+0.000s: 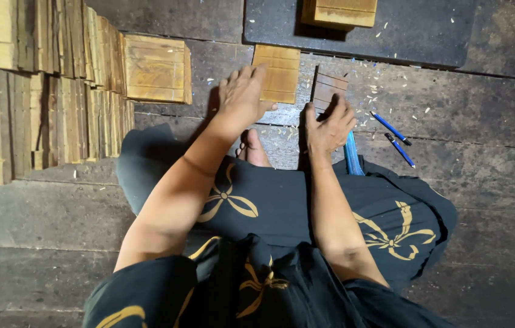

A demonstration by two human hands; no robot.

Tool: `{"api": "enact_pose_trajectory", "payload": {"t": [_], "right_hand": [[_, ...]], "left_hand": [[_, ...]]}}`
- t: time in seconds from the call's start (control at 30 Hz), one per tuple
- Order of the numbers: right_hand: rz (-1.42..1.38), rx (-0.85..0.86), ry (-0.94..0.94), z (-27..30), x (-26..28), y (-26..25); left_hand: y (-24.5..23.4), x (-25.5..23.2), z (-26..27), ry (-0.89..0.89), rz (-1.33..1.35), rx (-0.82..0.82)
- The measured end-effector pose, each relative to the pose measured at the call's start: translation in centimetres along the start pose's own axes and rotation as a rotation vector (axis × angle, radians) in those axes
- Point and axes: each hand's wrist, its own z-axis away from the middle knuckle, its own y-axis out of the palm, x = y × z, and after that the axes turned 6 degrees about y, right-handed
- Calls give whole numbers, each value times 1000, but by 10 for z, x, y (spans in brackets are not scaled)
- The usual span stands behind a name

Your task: Marking lines on small wooden blocks using a pencil and a guide for future processing.

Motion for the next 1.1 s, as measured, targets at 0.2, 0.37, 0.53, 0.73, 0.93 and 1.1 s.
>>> {"api": "enact_pose_trajectory", "payload": {"t": [0.2, 0.37, 0.53, 0.73, 0.93, 1.1], "right_hand": [[-214, 91, -63, 12, 67, -21], [-211, 154, -40, 22, 97, 8], [-155, 293, 37, 23, 112, 4], [-199, 237, 5, 24, 87, -14], [-143, 342, 74, 21, 79, -13], [-154, 287, 52, 22, 77, -6]], "left_hand": [[-11, 19, 28, -48, 95, 9], [9, 41, 5, -127, 114, 26], [26, 36, -15, -141, 113, 10], [14, 10, -9, -118, 147, -32], [33, 17, -16, -41, 49, -117], [31, 16, -15, 3, 5, -141]]}}
